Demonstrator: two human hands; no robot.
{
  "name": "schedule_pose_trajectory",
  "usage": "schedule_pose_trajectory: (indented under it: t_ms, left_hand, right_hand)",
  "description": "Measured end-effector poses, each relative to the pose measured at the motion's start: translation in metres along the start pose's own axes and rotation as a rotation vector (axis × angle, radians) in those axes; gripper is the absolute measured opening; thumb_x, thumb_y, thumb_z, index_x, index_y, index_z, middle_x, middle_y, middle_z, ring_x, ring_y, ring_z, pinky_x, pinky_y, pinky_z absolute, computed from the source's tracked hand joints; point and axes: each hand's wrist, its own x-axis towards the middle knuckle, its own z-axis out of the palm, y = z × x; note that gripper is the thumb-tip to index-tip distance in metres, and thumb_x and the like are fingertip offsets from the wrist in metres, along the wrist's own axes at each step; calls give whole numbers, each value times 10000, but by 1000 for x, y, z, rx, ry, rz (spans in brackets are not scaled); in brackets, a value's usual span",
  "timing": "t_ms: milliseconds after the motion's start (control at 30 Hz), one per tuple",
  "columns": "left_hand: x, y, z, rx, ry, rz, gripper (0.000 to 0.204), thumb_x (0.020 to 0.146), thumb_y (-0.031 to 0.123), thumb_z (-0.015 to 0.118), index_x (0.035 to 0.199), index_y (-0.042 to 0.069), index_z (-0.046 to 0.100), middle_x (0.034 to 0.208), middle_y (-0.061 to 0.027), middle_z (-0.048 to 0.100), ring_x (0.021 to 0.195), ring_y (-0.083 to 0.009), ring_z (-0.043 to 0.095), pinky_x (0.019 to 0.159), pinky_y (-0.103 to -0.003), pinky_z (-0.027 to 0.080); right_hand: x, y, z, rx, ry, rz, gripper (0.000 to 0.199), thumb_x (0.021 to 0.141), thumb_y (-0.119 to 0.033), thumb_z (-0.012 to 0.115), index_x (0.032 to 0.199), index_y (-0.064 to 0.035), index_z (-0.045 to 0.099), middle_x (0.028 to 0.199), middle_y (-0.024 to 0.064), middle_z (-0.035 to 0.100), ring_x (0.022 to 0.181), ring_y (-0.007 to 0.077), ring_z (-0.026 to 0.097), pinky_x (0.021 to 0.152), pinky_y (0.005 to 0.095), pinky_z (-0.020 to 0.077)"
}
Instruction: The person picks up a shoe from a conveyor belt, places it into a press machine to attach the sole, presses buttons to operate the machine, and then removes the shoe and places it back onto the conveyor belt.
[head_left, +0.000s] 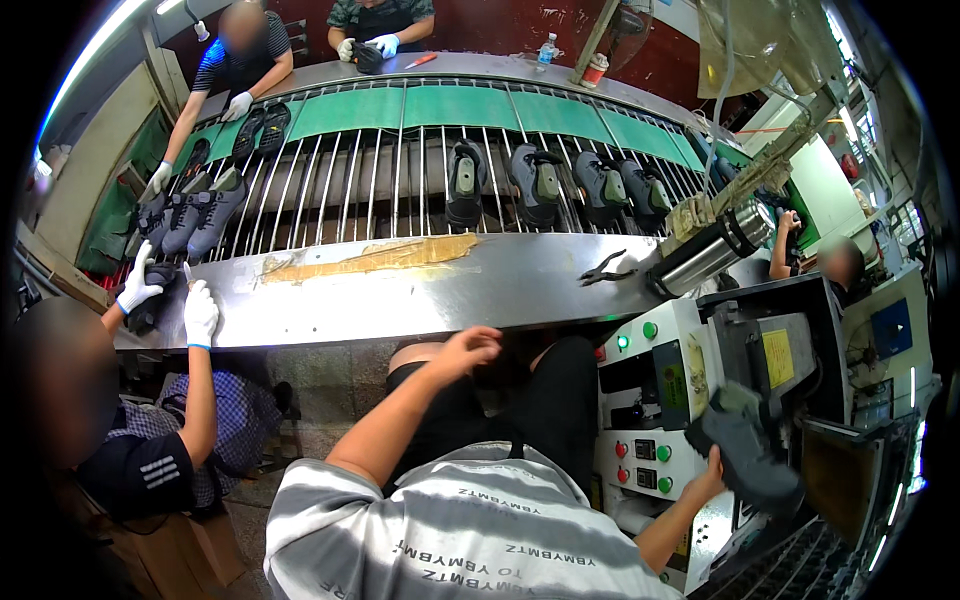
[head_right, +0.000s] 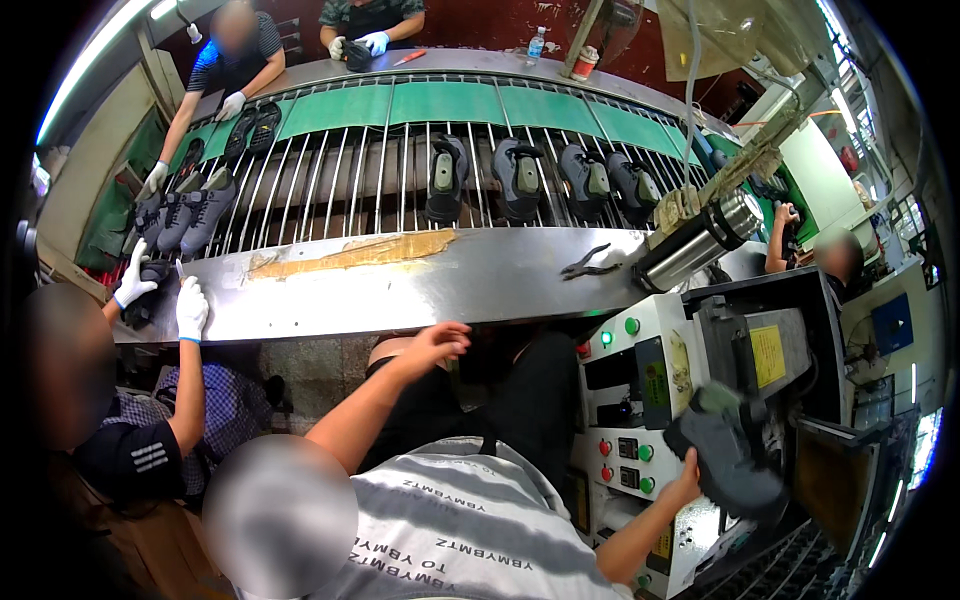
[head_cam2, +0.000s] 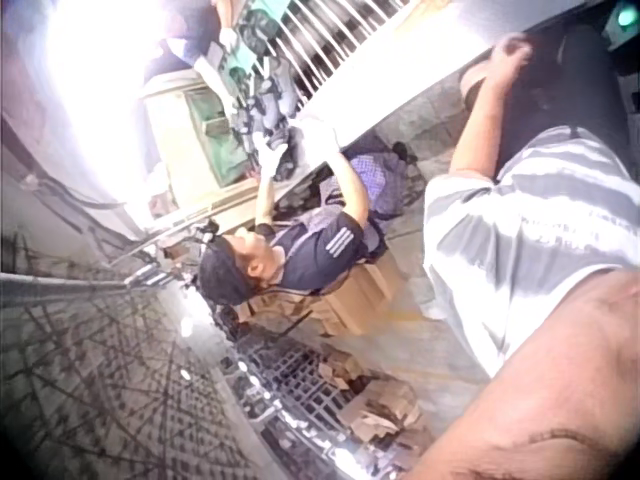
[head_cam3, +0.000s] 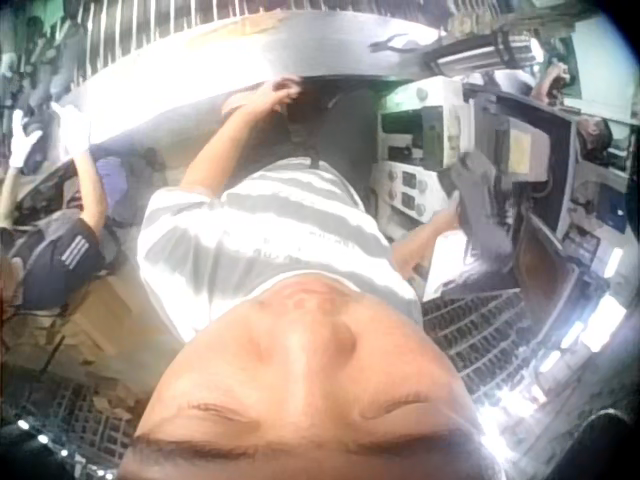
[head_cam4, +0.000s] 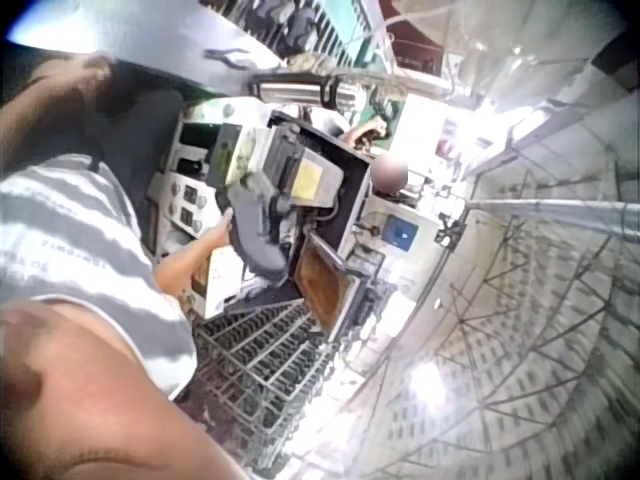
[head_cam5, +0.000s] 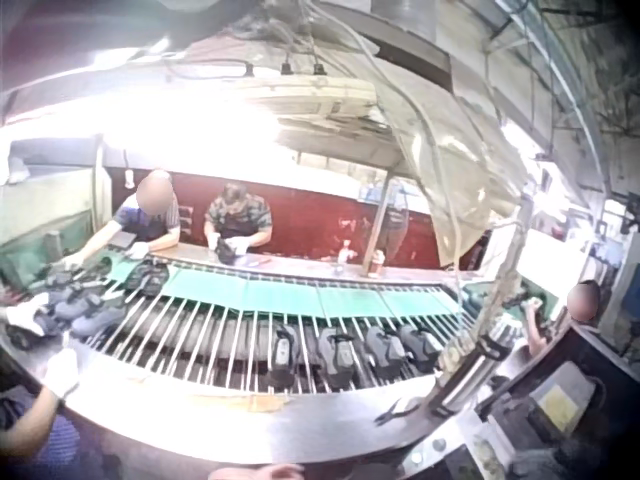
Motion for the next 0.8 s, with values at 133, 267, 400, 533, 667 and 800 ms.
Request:
schedule_pose_trajectory:
  t_ms: [133,267,400,533,667,800]
  left_hand:
    - [13,48,54,-144,-441,154,859,826,347,727,1502,115,249,1398,-114,438,1232,-226,485,1049,-387,378]
    - [33,95,40,-739,-397,288,991,733,521,730,1480,64,264,1406,-191,436,1236,-277,506,1037,-424,399]
    - [19,72,-77,-827,-60,291,954,593,318,704,1407,-25,343,1314,-235,507,1190,-366,538,1042,-456,426]
    - [-13,80,-124,-500,339,475,870,628,267,655,1406,-3,373,1344,-178,499,1210,-320,529,1053,-425,416]
    - [0,46,-200,-546,684,461,652,753,230,531,1360,11,437,1286,-163,553,1146,-328,568,1012,-443,452]
    - [7,73,-235,-712,650,563,601,773,209,540,1342,32,457,1319,-139,531,1209,-319,525,1062,-465,407]
  right_hand:
    - [-7,18,96,295,-536,75,427,735,-98,769,1115,18,613,1148,69,613,1029,210,582,951,349,437]
    - [-91,-56,239,35,-1195,145,426,729,-142,746,1107,1,613,1082,87,639,951,209,617,850,349,495]
    - [-138,-95,319,-308,-1531,-611,445,815,-274,708,1143,9,603,1176,164,607,1094,307,585,943,376,454]
    - [-117,-20,343,-415,-1283,-375,483,805,-293,714,1175,-8,591,1214,169,583,1148,341,536,971,393,430]
    - [-92,100,336,-981,-1009,-235,821,753,-406,738,1408,-74,372,1350,219,458,1255,396,425,1025,467,376]
    - [-105,138,317,-1223,-943,-240,970,762,-421,717,1501,-117,167,1378,203,402,1273,368,403,1052,485,321]
